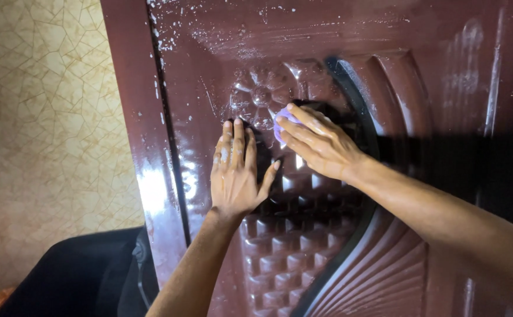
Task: Cleaning a decorative wooden door with soap, water, a cloth, and a toothbrush.
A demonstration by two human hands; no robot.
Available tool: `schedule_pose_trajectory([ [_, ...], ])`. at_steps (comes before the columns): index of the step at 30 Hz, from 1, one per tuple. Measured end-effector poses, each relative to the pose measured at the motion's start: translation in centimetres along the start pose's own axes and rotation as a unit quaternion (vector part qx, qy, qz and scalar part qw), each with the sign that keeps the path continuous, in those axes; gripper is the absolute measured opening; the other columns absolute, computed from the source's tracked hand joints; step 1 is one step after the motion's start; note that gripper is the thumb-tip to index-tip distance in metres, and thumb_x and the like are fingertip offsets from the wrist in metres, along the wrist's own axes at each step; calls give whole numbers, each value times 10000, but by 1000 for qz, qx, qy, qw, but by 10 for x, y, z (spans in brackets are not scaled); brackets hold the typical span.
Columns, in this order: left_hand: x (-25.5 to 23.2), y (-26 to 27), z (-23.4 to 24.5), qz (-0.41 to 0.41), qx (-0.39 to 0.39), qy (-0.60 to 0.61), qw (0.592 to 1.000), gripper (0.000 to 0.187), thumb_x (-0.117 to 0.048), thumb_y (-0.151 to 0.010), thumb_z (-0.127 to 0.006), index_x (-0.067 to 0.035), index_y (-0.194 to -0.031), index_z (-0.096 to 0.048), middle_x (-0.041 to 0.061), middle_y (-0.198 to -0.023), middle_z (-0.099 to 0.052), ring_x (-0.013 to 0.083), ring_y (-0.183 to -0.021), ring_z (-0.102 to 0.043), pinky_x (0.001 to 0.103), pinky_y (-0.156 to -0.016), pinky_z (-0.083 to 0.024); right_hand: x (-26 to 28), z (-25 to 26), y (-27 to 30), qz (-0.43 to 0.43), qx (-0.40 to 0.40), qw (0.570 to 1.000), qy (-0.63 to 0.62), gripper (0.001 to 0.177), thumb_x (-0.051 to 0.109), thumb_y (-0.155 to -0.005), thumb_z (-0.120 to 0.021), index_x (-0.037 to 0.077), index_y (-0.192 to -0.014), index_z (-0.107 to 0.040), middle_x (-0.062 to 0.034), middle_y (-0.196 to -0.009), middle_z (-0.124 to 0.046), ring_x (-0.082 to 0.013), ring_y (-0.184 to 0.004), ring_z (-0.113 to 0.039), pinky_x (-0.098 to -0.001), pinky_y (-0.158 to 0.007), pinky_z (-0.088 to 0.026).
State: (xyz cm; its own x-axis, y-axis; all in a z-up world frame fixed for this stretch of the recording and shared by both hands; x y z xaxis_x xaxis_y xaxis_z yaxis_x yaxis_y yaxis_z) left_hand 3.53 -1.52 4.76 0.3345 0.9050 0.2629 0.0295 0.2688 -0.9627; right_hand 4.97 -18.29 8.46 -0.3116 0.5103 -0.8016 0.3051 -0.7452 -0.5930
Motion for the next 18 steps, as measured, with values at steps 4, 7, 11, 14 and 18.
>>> schedule_pose_trajectory([
  [4,-3,-2,-3,-3,-12,-5,1000,784,-523,-995,-564,122,-1436,-504,332,-1565,-399,467,-1474,-373,535,-1192,-324,-2,1,1,-12,-26,1000,1,378,46,-841,-697,-4,-1215,-702,-151,-1437,-611,-371,-1425,-483,-510,-1160,-450],
  [7,1,-1,-4,-18,-18,-24,999,762,-515,-1004,-560,123,-1419,-517,331,-1543,-427,460,-1477,-389,532,-1211,-320,-17,-9,1,-68,-14,997,17,552,-55,-719,-690,-19,-1269,-715,-190,-1416,-611,-419,-1407,-476,-502,-1125,-461],
  [11,1,0,1,-27,-22,-21,999,757,-505,-995,-564,121,-1418,-526,337,-1532,-443,464,-1468,-391,533,-1204,-317,-52,-12,-26,-141,-57,987,46,550,-136,-766,-700,7,-1297,-700,-149,-1489,-592,-364,-1479,-451,-493,-1201,-445],
  [14,2,-1,0,-26,-24,-15,999,767,-501,-992,-572,133,-1420,-519,340,-1518,-449,470,-1463,-393,538,-1203,-323,-67,-22,-52,-117,-52,989,74,618,-120,-717,-686,-23,-1328,-673,-169,-1517,-562,-391,-1477,-408,-520,-1193,-418],
  [18,0,-1,0,-18,-27,-14,999,740,-488,-993,-579,119,-1414,-530,327,-1497,-474,472,-1451,-410,546,-1193,-335,-71,-26,-55,-137,-33,989,50,633,-151,-783,-648,29,-1389,-661,-126,-1563,-528,-370,-1498,-387,-505,-1200,-399],
])
Point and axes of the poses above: each hand's wrist, its own y-axis away from the middle knuckle, its own z-axis out of the back of the hand, x = y × z, the point moved 6 cm from there along -y, towards the middle knuckle
